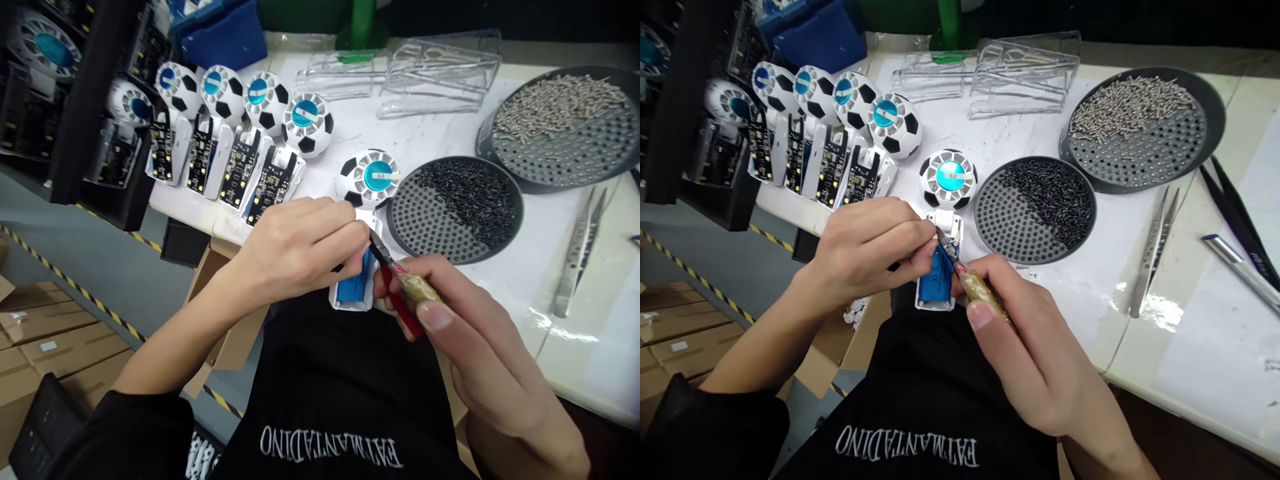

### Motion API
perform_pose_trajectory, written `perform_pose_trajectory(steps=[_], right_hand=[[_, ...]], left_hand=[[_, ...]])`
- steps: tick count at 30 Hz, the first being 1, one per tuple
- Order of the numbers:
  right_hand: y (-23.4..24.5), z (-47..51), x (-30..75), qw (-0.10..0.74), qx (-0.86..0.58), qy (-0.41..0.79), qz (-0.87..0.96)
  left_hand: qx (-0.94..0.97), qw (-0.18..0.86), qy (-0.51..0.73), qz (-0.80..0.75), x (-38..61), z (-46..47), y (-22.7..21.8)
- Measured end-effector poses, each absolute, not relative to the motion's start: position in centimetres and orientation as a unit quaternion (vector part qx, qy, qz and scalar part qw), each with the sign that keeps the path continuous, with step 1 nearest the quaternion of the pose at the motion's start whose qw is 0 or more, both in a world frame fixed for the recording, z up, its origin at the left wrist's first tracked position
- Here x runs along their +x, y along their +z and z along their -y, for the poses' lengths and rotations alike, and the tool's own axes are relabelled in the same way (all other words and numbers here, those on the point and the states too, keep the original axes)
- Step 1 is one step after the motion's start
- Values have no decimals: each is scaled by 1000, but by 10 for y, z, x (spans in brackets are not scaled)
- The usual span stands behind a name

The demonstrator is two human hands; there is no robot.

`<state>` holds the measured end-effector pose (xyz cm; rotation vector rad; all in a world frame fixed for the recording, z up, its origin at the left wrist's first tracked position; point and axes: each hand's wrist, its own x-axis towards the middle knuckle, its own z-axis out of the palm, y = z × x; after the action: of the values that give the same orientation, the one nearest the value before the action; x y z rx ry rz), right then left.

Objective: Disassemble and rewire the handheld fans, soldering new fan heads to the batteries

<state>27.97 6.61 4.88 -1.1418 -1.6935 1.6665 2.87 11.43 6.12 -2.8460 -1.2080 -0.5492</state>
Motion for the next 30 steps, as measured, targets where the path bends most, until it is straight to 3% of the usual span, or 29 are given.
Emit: perform_pose_trajectory(steps=[9,14,22,27,30], right_hand=[[51,-58,270,293,-455,616,573],[41,-59,275,302,-373,774,413],[38,-76,277,302,-263,864,305],[41,-70,265,338,-277,848,299],[43,-60,259,360,-335,805,332]], left_hand=[[-874,-3,-249,417,35,-103,50],[-793,-128,-341,489,39,-89,48],[-725,-330,-362,485,33,-87,52],[-667,-281,-392,568,39,-72,64],[-670,-312,-350,576,46,-56,73]])
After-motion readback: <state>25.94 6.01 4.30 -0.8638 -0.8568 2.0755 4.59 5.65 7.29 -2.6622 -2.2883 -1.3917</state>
